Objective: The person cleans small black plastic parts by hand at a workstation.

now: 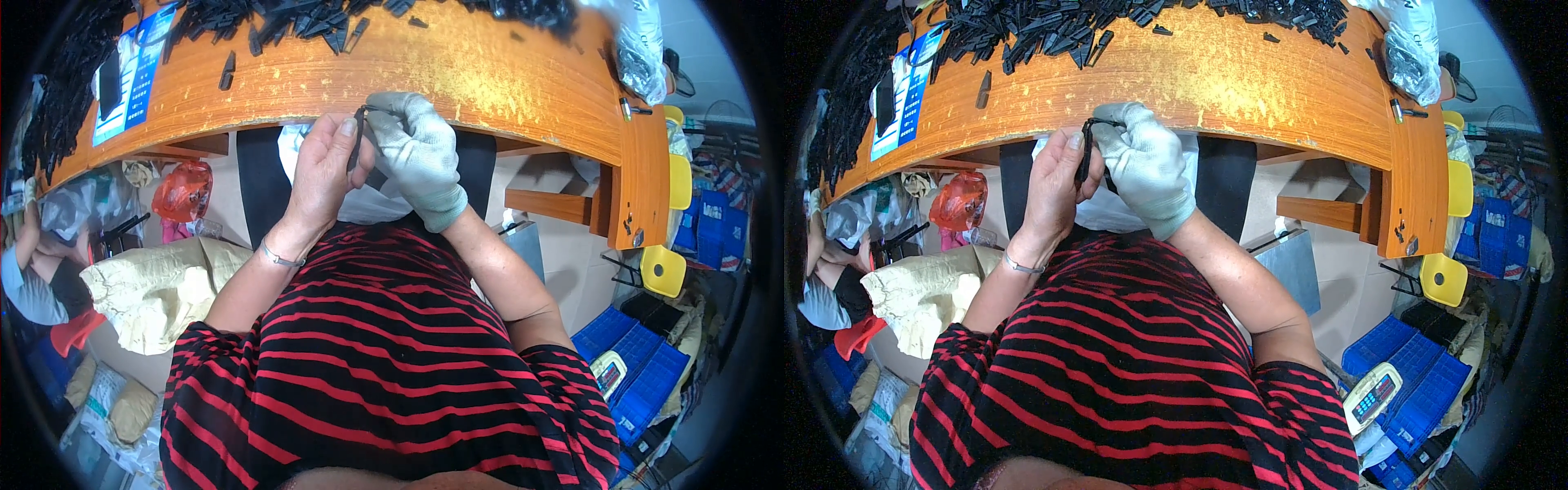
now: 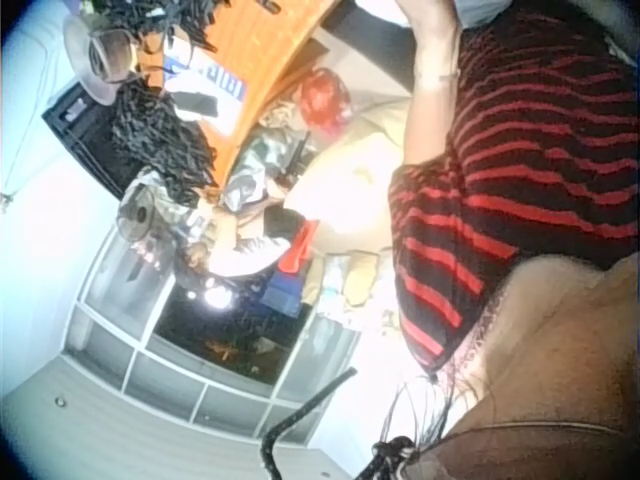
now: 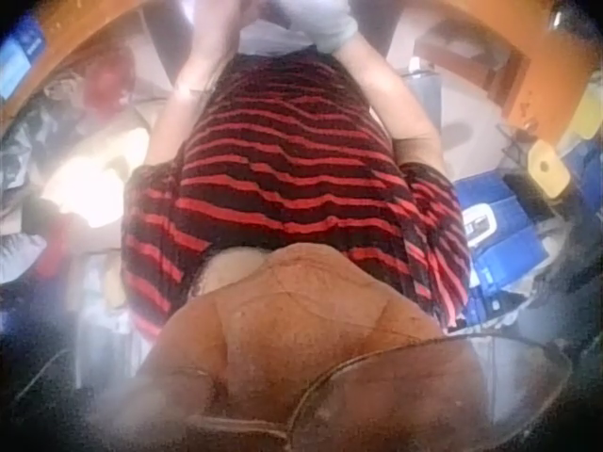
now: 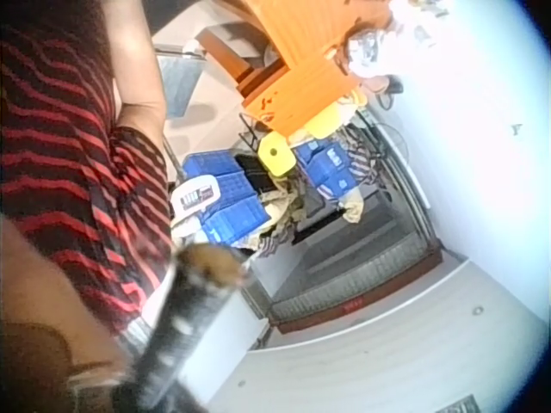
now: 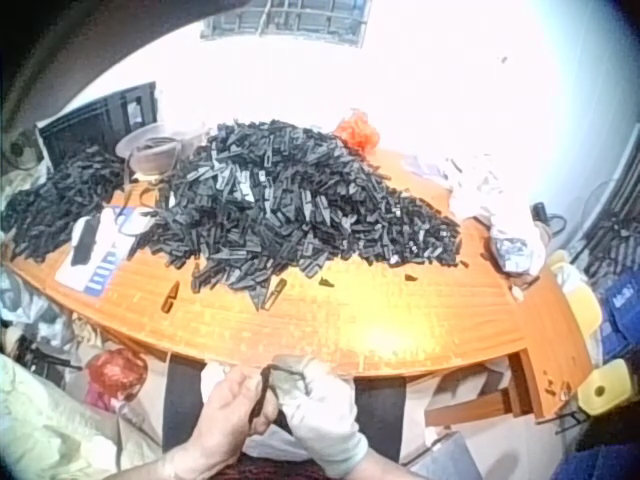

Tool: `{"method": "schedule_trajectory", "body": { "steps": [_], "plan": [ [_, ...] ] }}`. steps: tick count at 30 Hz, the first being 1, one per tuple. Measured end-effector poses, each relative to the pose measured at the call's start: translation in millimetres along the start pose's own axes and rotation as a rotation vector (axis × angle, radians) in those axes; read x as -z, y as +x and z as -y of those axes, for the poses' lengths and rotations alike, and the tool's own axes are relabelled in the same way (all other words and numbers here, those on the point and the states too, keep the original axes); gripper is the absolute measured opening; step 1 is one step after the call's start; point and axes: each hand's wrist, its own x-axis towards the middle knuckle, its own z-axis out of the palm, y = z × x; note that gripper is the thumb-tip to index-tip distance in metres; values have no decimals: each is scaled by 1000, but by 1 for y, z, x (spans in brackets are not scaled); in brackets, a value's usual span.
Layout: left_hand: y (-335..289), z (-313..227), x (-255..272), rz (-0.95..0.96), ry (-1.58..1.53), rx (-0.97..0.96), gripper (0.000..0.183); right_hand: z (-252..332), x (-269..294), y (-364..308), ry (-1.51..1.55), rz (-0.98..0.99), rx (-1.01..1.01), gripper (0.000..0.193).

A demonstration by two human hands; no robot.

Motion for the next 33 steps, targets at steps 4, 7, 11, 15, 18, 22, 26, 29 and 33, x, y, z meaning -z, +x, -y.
{"method": "schedule_trajectory", "body": {
  "steps": [4,7,11,15,18,22,26,29,33],
  "plan": [
    [-1,0,2,26,10,-37,25,-1,1,0,-24,66,-2,23],
    [-2,-1,0,-17,75,-32,24,-5,2,3,-95,87,16,23],
    [-1,1,0,-33,76,-48,22,1,3,5,-232,86,47,26],
    [0,15,2,-98,126,-121,20,12,4,8,-451,151,189,24],
    [2,26,5,-161,162,-165,19,9,5,13,-764,245,422,18],
    [4,41,3,-244,105,-155,20,-4,3,14,-870,337,535,13],
    [4,42,2,-239,45,-16,25,-4,3,7,-862,392,448,15],
    [6,46,1,-194,14,-27,26,4,3,-1,-938,329,369,16],
    [10,25,-9,-122,-40,33,24,12,13,1,-854,241,259,15]
  ]
}}
